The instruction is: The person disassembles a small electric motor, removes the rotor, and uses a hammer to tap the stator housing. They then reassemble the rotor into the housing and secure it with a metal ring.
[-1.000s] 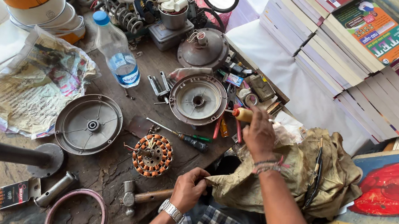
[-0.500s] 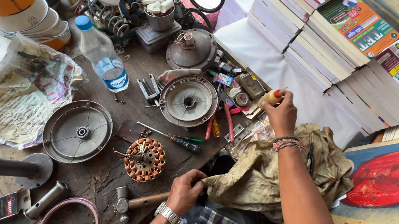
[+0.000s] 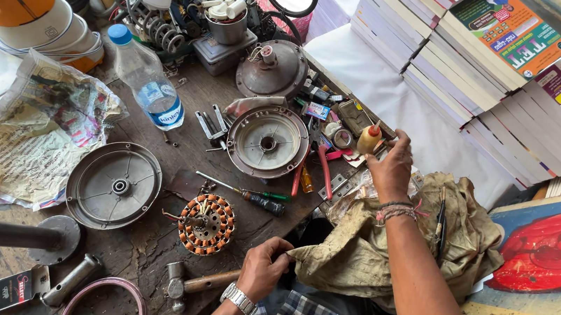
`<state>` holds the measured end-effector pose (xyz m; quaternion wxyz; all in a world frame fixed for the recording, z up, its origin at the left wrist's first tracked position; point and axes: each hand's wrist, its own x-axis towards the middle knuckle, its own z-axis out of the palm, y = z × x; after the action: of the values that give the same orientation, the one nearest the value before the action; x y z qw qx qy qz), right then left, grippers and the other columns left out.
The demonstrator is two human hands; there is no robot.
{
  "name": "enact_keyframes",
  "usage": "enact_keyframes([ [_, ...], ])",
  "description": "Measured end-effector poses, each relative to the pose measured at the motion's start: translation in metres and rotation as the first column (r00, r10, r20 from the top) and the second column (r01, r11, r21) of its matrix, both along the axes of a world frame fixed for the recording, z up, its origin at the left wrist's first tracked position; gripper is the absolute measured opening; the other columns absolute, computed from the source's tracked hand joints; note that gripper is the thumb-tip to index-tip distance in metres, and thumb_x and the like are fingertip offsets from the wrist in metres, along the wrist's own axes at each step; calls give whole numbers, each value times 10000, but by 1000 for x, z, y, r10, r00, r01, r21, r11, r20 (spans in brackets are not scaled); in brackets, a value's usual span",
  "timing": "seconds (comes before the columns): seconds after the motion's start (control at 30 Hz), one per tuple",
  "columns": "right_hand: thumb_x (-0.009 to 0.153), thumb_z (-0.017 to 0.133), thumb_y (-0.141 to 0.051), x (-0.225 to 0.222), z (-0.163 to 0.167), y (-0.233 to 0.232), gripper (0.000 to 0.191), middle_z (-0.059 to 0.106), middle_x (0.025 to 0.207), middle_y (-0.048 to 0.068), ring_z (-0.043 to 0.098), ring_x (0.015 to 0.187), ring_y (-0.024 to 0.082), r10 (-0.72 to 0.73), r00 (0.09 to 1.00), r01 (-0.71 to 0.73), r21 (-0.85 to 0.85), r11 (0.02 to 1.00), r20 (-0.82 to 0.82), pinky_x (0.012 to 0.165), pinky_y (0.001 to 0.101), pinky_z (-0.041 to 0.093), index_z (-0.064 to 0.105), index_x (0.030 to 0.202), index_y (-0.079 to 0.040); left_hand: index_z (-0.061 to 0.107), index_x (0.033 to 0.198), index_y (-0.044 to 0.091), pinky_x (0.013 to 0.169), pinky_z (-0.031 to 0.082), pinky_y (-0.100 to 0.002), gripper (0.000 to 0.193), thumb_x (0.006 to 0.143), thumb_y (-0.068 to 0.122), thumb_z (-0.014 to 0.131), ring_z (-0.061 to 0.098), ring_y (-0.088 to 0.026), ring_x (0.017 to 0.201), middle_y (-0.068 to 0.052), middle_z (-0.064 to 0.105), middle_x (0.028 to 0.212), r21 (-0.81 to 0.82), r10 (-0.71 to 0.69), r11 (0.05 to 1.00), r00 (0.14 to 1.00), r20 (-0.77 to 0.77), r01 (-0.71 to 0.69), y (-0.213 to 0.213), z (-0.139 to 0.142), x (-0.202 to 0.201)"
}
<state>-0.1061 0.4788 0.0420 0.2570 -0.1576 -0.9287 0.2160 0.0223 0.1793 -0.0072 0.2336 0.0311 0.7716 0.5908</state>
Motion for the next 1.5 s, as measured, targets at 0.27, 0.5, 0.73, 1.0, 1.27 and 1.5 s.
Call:
enact_keyframes([
  [0.27, 932, 642, 18, -4, -23, -54, 238, 711, 1130, 163, 684, 792, 245, 414, 904, -413, 482, 773, 110, 697, 344, 580, 722, 1155, 0, 751, 1046, 17, 616, 555, -296, 202, 917, 147, 668, 699, -121, 662, -72, 761, 771, 44, 27, 999, 998, -61, -24, 2, -10, -7],
  [0.5, 955, 570, -62, -12, -12, -53, 148, 667, 963, 157, 685, 826, 313, 329, 848, -503, 435, 746, 416, 760, 429, 576, 703, 1018, -48, 754, 1030, -1, 611, 559, -225, 170, 948, 136, 695, 711, -76, 683, -45, 786, 832, 233, 44, 970, 991, 125, -72, 2, -19, -35],
  [0.73, 849, 673, -124, -5, -11, -41, 212, 649, 1111, 171, 645, 1060, 344, 224, 832, -453, 389, 802, 507, 944, 457, 519, 676, 1043, -39, 754, 1002, 19, 539, 487, -216, 158, 932, 153, 707, 665, -54, 659, -16, 771, 825, 255, 23, 964, 983, 185, -71, 3, -13, -46],
  [1.0, 829, 728, -201, -12, -1, -29, 303, 677, 1164, 147, 638, 1118, 336, 229, 746, -452, 222, 864, 625, 1032, 448, 487, 696, 1107, -85, 751, 1014, 4, 639, 531, -238, 175, 944, 162, 719, 653, -76, 729, -42, 740, 833, 218, -8, 976, 999, 45, -2, 5, -13, -43],
  [1.27, 817, 748, -187, -12, 2, -27, 168, 703, 1093, 120, 618, 1114, 311, 228, 719, -451, 192, 871, 656, 1065, 412, 457, 754, 970, -120, 774, 1016, 45, 727, 567, -309, 234, 874, 230, 752, 725, -146, 799, -83, 782, 898, 73, -162, 980, 954, -254, 186, -1, 6, -41],
  [1.5, 908, 739, -209, 5, 18, -32, 193, 725, 1041, 71, 674, 986, 239, 342, 823, -411, 59, 910, 454, 984, 415, 515, 744, 1082, -128, 777, 1011, 55, 725, 566, -321, 238, 873, 246, 745, 735, -158, 791, -83, 787, 887, 19, -105, 994, 972, -208, 111, -2, 12, -36],
])
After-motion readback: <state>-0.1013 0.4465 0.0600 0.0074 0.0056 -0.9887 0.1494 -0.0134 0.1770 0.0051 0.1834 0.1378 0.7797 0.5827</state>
